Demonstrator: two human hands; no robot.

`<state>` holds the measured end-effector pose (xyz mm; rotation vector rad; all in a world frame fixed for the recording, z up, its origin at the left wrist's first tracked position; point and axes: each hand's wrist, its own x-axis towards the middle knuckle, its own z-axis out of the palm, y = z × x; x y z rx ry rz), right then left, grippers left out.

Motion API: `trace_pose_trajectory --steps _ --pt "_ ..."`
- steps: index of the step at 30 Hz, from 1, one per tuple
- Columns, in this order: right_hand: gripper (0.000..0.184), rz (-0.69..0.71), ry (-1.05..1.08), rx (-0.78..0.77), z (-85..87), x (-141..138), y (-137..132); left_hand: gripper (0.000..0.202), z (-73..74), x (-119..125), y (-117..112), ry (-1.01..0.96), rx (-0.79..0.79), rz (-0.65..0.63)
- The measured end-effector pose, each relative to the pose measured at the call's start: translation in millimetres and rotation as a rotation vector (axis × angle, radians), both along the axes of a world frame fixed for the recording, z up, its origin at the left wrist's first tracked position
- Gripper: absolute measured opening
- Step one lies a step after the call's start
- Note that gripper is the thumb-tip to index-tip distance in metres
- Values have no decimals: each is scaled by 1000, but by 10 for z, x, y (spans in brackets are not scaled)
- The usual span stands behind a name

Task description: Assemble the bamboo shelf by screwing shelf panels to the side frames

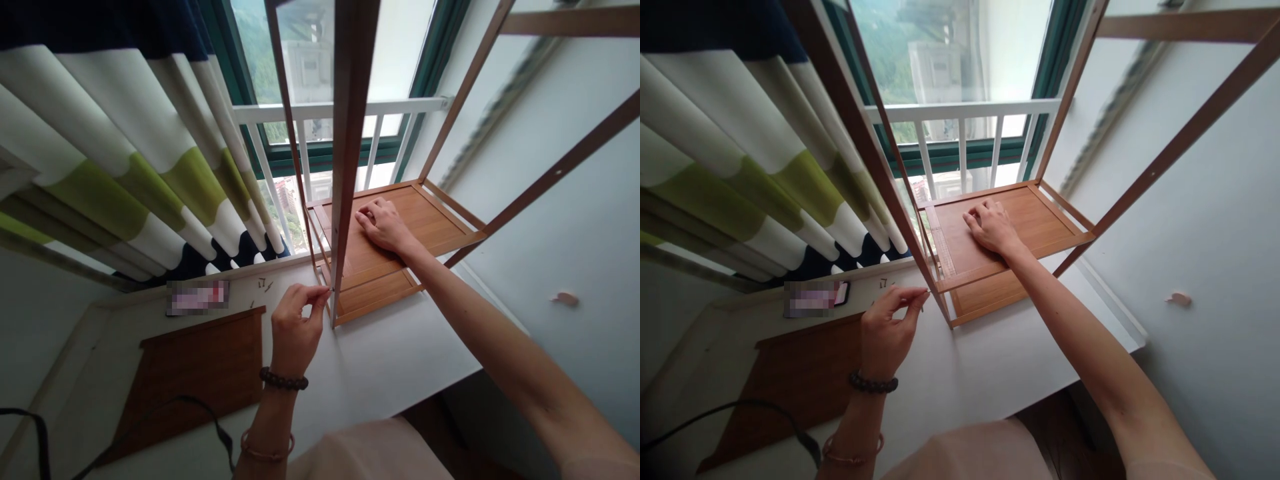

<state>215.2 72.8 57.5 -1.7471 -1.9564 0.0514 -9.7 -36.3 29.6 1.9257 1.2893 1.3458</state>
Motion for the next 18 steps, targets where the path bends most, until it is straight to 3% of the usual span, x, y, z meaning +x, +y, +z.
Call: trace_pose_trajectory --steps 2,6,10,15,18 --pt "35 5 -18 -2 -4 -6 -4 5 -45 -3 20 -91 -38 -33" --pt "35 -3 -43 6 -22 -4 1 4 -249 42 84 -516 -251 -157" --pt "35 5 -54 14 -33 2 8 16 -374 77 140 -757 -414 -138" --pt "35 10 -57 31 -55 13 20 25 -283 27 126 -818 -680 -167" --pt "36 13 -58 39 -65 17 20 24 -190 -4 95 -806 -746 -183"
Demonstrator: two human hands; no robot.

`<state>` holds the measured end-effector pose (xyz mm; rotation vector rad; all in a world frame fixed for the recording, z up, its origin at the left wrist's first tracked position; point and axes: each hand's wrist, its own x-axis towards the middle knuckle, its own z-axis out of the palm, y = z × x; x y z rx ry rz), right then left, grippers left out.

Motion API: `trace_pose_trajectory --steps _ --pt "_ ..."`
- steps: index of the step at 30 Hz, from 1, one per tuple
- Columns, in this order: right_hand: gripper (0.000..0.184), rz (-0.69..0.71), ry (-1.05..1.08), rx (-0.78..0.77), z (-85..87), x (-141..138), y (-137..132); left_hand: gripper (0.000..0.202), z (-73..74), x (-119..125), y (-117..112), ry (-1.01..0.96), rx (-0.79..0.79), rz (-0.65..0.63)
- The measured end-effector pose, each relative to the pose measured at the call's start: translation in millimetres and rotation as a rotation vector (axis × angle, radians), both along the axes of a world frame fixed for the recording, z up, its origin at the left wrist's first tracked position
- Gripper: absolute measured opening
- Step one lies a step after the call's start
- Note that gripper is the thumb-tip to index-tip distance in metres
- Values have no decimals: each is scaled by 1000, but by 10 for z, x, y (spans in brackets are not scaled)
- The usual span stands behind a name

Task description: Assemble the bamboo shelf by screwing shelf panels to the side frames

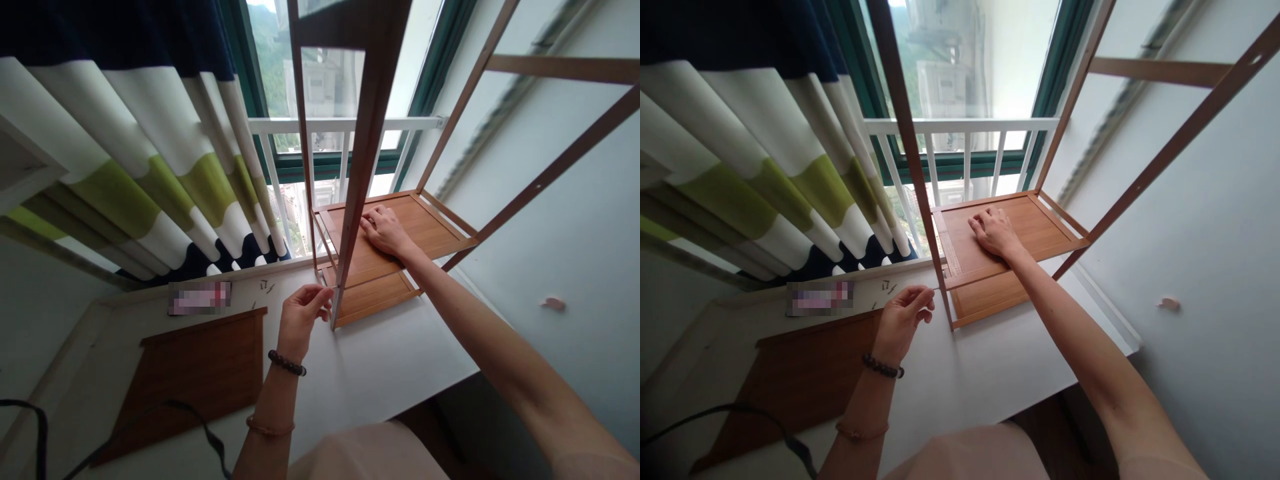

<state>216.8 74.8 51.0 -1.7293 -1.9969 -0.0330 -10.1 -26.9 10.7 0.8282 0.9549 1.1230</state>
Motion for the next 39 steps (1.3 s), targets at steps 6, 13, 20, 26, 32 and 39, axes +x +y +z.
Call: trace_pose_trajectory --steps 6,13,20,26,32,39 --pt "39 -13 -15 2 23 -13 -21 28 76 2 -35 24 -30 72" --pt "40 -16 -8 -14 20 -11 -16 36 98 -57 63 -5 -65 -8" --pt "37 -14 3 -8 44 -18 -31 38 158 -86 143 137 213 5" --pt "38 2 16 -28 46 -14 -22 17 132 -77 82 363 516 109" --pt "39 13 35 -38 40 5 -12 11 -101 -129 24 581 891 192" --pt "38 9 33 -33 56 -5 -42 16 -195 -62 -182 438 767 150"
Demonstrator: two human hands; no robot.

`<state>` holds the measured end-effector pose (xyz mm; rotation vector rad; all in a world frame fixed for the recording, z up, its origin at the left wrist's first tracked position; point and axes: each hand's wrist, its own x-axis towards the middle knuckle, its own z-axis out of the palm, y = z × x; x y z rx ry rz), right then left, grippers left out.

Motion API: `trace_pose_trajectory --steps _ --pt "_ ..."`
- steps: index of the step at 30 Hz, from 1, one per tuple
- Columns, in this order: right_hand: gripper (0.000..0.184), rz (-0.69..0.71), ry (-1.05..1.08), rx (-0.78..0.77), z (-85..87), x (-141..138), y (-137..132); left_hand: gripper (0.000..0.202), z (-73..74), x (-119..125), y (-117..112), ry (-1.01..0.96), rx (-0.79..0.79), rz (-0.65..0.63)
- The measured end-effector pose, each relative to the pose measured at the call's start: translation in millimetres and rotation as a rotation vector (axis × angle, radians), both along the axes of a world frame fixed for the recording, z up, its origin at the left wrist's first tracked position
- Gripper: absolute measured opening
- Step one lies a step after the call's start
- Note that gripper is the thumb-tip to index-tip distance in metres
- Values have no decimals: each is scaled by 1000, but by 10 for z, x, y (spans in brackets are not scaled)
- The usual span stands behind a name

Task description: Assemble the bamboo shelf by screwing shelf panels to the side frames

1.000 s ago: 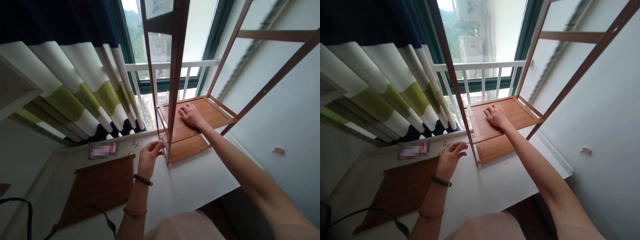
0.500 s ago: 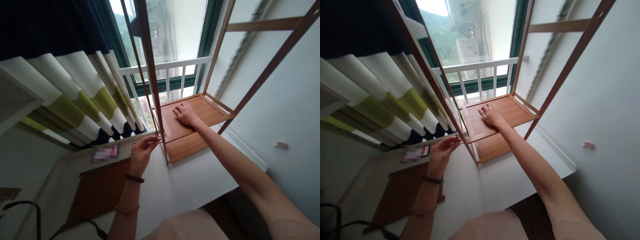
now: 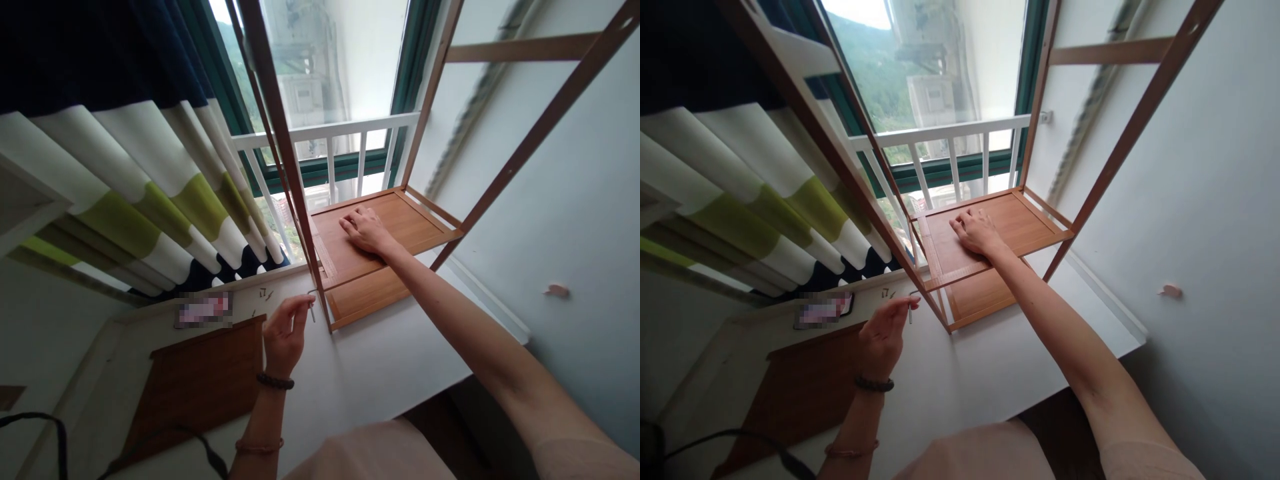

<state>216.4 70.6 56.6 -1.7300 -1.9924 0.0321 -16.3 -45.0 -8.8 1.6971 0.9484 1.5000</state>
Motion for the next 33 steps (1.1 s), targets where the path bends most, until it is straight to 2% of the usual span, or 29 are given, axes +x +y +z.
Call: trace_pose_trajectory --steps 5,9,12,14,16,19,20,22,25,27,30,33 --pt "37 3 -9 17 -20 7 10 15 62 26 -102 -34 -107 83" --pt "36 7 -28 27 -29 10 12 11 31 57 -98 -178 -255 -7" --pt "37 8 -36 20 -34 12 18 21 -22 85 -44 -262 -371 -11" --pt "38 4 -41 16 -36 11 25 22 -43 86 19 -236 -366 2" --pt "38 -3 -45 11 -35 8 28 17 -35 72 92 -101 -257 87" --pt "37 1 -46 9 -26 0 23 11 36 45 184 121 -83 241" --pt "37 4 -44 8 -22 -2 21 11 68 40 204 159 -74 256" --pt "36 6 -40 8 -17 -5 18 16 136 36 225 164 -151 227" --pt "37 4 -34 14 -23 -3 22 25 244 46 232 30 -387 144" --pt "38 2 -31 23 -31 1 26 28 332 62 234 -74 -480 72" --pt "37 5 -25 27 -34 2 27 36 464 93 230 -214 -483 25" --pt "35 0 -22 17 -16 -5 15 38 526 121 196 -272 -455 17"
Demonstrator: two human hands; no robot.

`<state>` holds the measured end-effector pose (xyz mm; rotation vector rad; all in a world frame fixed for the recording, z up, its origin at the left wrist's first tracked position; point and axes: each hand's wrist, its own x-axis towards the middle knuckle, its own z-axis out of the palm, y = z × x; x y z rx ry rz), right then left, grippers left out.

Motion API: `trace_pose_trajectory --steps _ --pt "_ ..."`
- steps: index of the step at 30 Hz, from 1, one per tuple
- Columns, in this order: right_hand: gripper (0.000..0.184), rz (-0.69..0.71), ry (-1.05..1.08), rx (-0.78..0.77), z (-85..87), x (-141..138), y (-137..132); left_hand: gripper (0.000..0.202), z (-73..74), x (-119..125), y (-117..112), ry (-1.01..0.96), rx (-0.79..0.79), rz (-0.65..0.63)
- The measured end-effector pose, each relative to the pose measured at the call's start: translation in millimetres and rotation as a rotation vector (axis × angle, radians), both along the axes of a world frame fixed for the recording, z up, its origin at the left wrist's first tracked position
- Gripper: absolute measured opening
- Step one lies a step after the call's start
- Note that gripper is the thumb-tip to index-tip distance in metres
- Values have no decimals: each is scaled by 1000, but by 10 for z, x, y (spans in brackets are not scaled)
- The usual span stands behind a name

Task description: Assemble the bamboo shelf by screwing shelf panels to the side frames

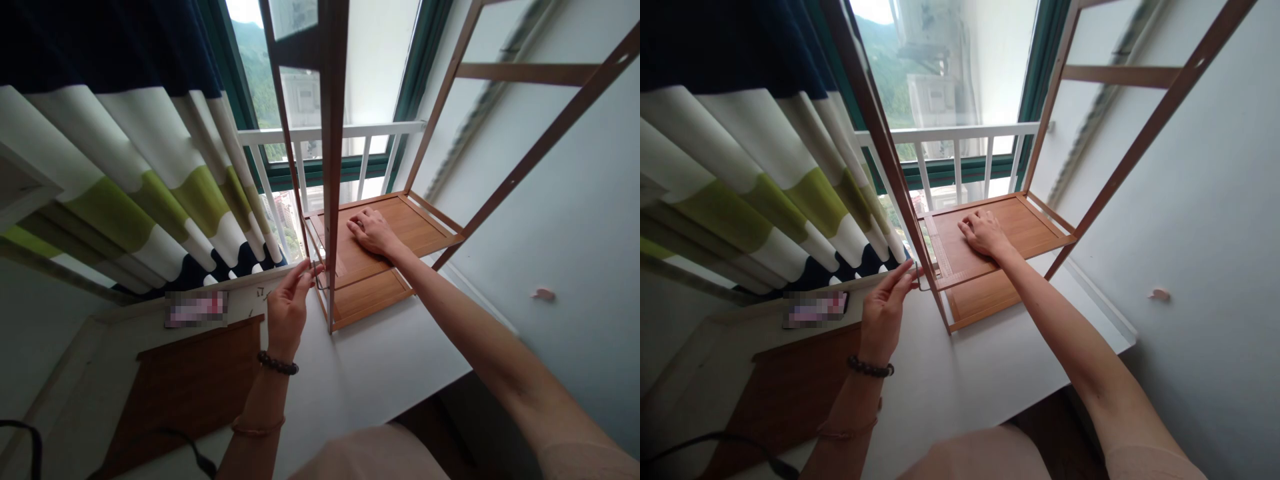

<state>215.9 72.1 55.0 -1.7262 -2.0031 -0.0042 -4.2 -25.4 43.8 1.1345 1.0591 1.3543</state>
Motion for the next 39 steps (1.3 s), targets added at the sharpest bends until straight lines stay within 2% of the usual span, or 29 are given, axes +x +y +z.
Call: trace_pose_trajectory --steps 8,13,19,22,24,27,30,34,36,39 --pt "35 4 4 5 4 -2 -7 20 -86 79 -109 -114 99 -17" --pt "34 3 3 -7 -2 -5 -5 14 -170 54 -176 87 201 105" --pt "35 0 13 5 3 -6 -9 28 -418 -66 -321 240 223 83" --pt "35 3 14 3 2 -4 -6 34 -474 -107 -345 381 225 111" --pt "35 6 14 -6 5 -3 -6 39 -472 -114 -330 429 194 109" --pt "36 4 15 -14 13 -3 -9 46 -433 -97 -254 401 117 89" --pt "36 9 10 -12 19 -5 -16 47 -383 -60 -105 291 11 74" --pt "36 5 -4 -8 21 -12 -20 45 -302 21 135 112 -126 -28" --pt "36 -2 -8 -9 19 -14 -17 43 -248 64 210 106 -99 -51" --pt "35 -5 -6 -12 10 -10 -7 40 -173 107 222 178 37 -65"
